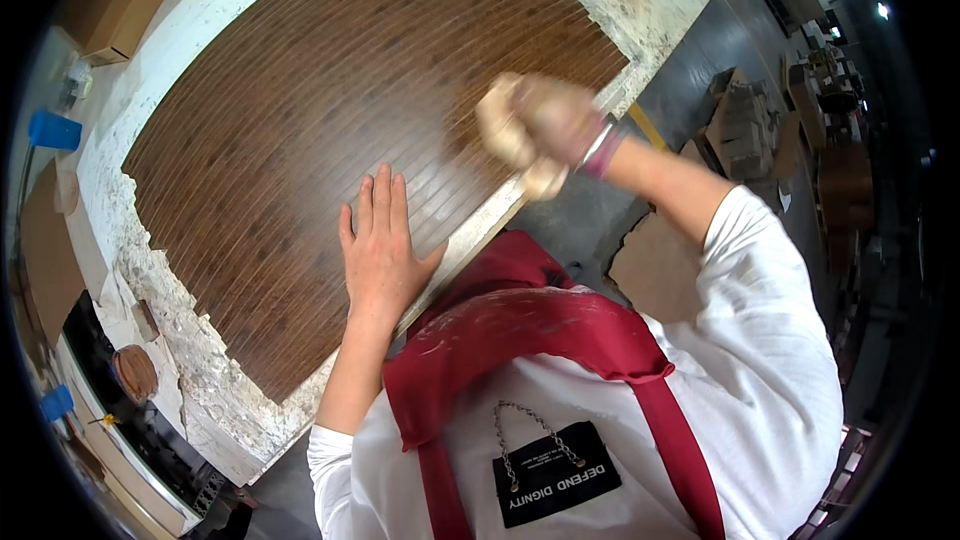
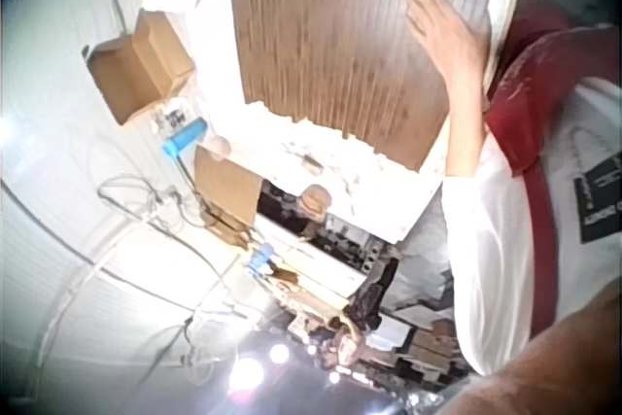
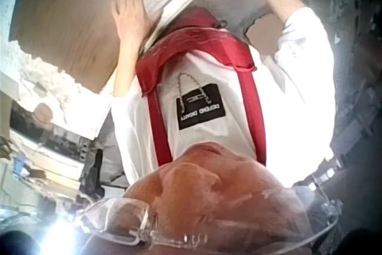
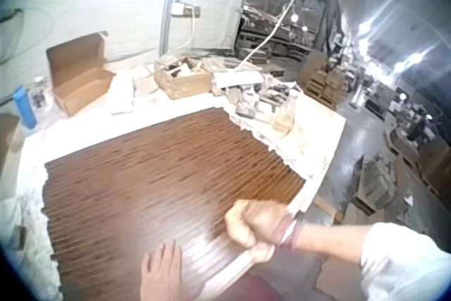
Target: The person polishes several wooden slats and a larger wood panel on a workbench by hand using a cloth and liquid from a bottle.
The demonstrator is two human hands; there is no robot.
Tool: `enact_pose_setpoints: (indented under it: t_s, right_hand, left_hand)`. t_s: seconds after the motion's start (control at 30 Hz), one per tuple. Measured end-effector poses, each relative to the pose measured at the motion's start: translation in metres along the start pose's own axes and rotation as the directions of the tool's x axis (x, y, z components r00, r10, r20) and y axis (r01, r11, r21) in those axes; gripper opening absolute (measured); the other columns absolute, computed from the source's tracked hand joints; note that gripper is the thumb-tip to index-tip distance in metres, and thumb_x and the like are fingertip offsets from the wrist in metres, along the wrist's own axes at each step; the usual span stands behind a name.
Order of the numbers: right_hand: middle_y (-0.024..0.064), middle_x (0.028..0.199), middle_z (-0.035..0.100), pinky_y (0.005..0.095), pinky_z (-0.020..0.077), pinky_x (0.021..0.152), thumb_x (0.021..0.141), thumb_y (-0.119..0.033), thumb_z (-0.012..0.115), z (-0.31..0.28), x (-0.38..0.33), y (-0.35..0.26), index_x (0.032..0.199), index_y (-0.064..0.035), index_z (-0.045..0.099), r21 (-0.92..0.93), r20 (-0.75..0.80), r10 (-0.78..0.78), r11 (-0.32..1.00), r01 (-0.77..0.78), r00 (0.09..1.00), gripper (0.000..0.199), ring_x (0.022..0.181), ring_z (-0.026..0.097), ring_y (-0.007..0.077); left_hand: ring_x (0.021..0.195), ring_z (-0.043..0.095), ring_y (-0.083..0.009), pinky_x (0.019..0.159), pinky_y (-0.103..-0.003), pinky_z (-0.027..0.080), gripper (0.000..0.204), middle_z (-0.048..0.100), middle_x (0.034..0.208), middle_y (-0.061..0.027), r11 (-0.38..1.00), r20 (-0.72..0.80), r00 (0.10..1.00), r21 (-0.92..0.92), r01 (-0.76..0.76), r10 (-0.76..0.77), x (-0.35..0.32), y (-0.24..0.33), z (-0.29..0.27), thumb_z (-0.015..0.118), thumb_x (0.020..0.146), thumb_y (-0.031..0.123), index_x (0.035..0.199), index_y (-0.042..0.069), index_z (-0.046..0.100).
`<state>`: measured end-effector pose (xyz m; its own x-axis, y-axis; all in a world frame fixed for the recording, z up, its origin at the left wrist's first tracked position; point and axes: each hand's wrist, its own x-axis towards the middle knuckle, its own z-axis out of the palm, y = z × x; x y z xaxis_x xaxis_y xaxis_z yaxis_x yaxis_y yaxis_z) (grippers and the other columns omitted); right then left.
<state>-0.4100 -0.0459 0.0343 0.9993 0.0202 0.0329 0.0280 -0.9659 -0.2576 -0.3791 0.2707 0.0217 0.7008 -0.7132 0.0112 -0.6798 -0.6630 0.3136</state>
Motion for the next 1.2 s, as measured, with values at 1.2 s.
enact_pose_setpoints:
  t_s: [1.2]
  right_hand:
    - [0.0145,0.079,0.066,0.0375,0.0548,0.070,0.075,-0.017,0.055,-0.052,0.024,0.064,0.073,-0.0022,0.061,0.317,0.615,0.266,0.779,-0.542,0.742,0.016,0.078,0.068,0.0263]
  left_hand:
    - [0.143,0.029,-0.0315,0.113,-0.054,0.024,0.093,0.030,0.155,-0.0135,0.999,-0.023,0.999,-0.037,-0.025,0.024,0.001,0.002,0.000,0.079,0.070,0.041,0.144,0.003,0.038]
